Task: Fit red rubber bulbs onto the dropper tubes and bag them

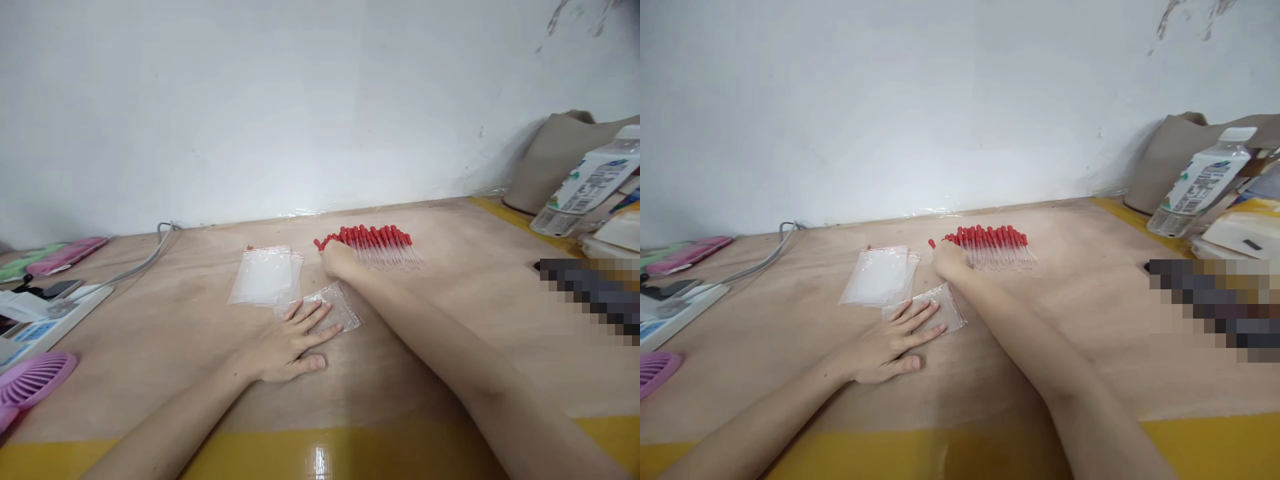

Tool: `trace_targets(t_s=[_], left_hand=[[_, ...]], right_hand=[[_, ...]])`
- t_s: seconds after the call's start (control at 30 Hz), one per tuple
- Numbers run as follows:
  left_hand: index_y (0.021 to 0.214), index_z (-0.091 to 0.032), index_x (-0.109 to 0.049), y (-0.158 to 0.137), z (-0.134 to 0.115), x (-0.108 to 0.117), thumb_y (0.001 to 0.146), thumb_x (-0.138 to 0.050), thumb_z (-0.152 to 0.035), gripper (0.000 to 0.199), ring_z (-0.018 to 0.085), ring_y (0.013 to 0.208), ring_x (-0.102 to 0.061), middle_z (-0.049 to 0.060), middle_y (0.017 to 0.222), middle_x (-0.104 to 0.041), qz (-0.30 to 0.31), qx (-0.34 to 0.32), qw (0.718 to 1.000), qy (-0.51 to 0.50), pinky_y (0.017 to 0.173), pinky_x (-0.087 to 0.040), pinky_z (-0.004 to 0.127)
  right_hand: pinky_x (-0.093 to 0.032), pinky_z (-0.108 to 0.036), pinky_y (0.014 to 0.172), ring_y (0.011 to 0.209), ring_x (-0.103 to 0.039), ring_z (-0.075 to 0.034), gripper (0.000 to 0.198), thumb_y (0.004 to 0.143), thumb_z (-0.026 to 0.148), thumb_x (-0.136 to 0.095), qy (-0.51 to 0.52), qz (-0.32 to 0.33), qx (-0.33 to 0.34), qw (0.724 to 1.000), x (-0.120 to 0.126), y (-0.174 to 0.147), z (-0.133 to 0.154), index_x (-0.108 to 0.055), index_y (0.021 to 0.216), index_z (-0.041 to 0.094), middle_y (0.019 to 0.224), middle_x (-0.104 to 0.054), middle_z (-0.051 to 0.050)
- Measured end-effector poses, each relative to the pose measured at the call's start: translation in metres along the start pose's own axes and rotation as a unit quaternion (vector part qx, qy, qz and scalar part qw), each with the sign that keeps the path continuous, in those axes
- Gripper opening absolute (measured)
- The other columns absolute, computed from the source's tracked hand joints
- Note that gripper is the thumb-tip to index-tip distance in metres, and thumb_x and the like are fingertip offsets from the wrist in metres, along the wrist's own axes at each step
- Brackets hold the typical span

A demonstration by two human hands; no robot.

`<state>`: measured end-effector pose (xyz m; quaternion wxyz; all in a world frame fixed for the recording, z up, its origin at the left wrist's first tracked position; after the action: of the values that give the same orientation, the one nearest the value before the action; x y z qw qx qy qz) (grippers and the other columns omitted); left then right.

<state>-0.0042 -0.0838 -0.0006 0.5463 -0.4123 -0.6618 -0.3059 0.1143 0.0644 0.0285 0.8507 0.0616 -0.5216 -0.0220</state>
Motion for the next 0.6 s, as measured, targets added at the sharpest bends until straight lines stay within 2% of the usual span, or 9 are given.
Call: trace_targets(t_s=[0.1, 0.13, 0.2, 0.3, 0.37, 0.43, 0.53, 0.6], left_hand=[[0.139, -0.034, -0.021, 0.002, -0.002, 0.002, 0.088, -0.038, -0.05, 0.056, 0.029, 0.136, -0.008, 0.003, 0.149, -0.008, -0.01, -0.01, 1.0, -0.013, 0.108, -0.004, 0.053], [0.139, -0.034, -0.022, 0.003, -0.003, 0.003, 0.088, -0.039, -0.05, 0.056, 0.029, 0.136, -0.008, 0.003, 0.149, -0.009, -0.013, -0.015, 1.0, -0.017, 0.108, -0.004, 0.053], [0.138, -0.035, -0.025, 0.007, -0.004, 0.005, 0.088, -0.039, -0.049, 0.054, 0.028, 0.136, -0.009, 0.002, 0.148, -0.011, -0.015, -0.026, 0.999, -0.022, 0.108, -0.005, 0.053], [0.136, -0.035, -0.029, 0.013, -0.005, 0.005, 0.089, -0.039, -0.046, 0.049, 0.027, 0.136, -0.012, 0.0, 0.148, -0.013, -0.003, -0.041, 0.999, -0.022, 0.108, -0.006, 0.053], [0.135, -0.035, -0.032, 0.017, -0.005, 0.006, 0.09, -0.038, -0.041, 0.046, 0.026, 0.135, -0.014, 0.0, 0.148, -0.017, -0.016, -0.045, 0.998, -0.028, 0.109, -0.008, 0.052], [0.134, -0.031, -0.036, 0.017, -0.004, 0.01, 0.091, -0.036, -0.036, 0.043, 0.025, 0.134, -0.019, 0.001, 0.146, -0.025, -0.076, -0.028, 0.996, -0.046, 0.109, -0.014, 0.049], [0.131, -0.026, -0.042, 0.012, 0.004, 0.016, 0.091, -0.037, -0.032, 0.04, 0.023, 0.13, -0.029, 0.005, 0.139, -0.038, -0.173, 0.024, 0.981, -0.081, 0.107, -0.026, 0.043], [0.13, -0.026, -0.042, 0.009, 0.007, 0.015, 0.09, -0.041, -0.033, 0.041, 0.022, 0.128, -0.033, 0.006, 0.138, -0.039, -0.183, 0.049, 0.977, -0.096, 0.105, -0.031, 0.04]], right_hand=[[-0.043, -0.026, 0.074, 0.089, -0.06, -0.017, 0.025, 0.089, 0.032, -0.038, 0.057, -0.028, 0.034, 0.997, 0.015, -0.014, -0.027, -0.054, 0.096, 0.014, 0.096, -0.064, -0.011], [-0.044, -0.026, 0.072, 0.084, -0.06, -0.016, 0.022, 0.089, 0.032, -0.039, 0.134, -0.051, 0.057, 0.988, 0.021, -0.021, -0.038, -0.053, 0.092, 0.015, 0.09, -0.064, -0.009], [-0.045, -0.026, 0.065, 0.071, -0.059, -0.014, 0.019, 0.084, 0.032, -0.045, 0.286, -0.075, 0.078, 0.952, 0.027, -0.037, -0.067, -0.047, 0.093, 0.015, 0.078, -0.06, -0.005], [-0.043, -0.025, 0.052, 0.052, -0.052, -0.012, 0.048, 0.077, 0.039, -0.054, 0.435, -0.068, 0.059, 0.896, 0.025, -0.062, -0.103, -0.031, 0.113, 0.017, 0.064, -0.052, 0.004], [-0.041, -0.024, 0.046, 0.048, -0.05, -0.01, 0.067, 0.071, 0.041, -0.059, 0.487, -0.067, 0.031, 0.87, 0.024, -0.076, -0.115, -0.02, 0.122, 0.02, 0.065, -0.048, 0.007], [-0.043, -0.024, 0.045, 0.048, -0.051, -0.01, 0.078, 0.067, 0.041, -0.063, 0.516, -0.075, 0.011, 0.853, 0.024, -0.087, -0.12, -0.014, 0.125, 0.022, 0.068, -0.047, 0.007], [-0.049, -0.027, 0.05, 0.052, -0.055, -0.011, 0.079, 0.065, 0.043, -0.063, 0.534, -0.085, 0.002, 0.841, 0.024, -0.095, -0.118, -0.015, 0.124, 0.023, 0.072, -0.047, 0.006], [-0.051, -0.029, 0.054, 0.054, -0.057, -0.012, 0.073, 0.067, 0.045, -0.061, 0.529, -0.082, 0.008, 0.844, 0.022, -0.096, -0.115, -0.017, 0.121, 0.023, 0.071, -0.047, 0.006]])
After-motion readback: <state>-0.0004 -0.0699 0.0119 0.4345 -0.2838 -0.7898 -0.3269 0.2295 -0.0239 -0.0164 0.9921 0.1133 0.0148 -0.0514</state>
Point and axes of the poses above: each hand's wrist, its own y-axis towards the middle knuckle, its own x-axis out of the back of the hand, z = x × y, the point moved 6 cm from there along y, towards the middle knuckle
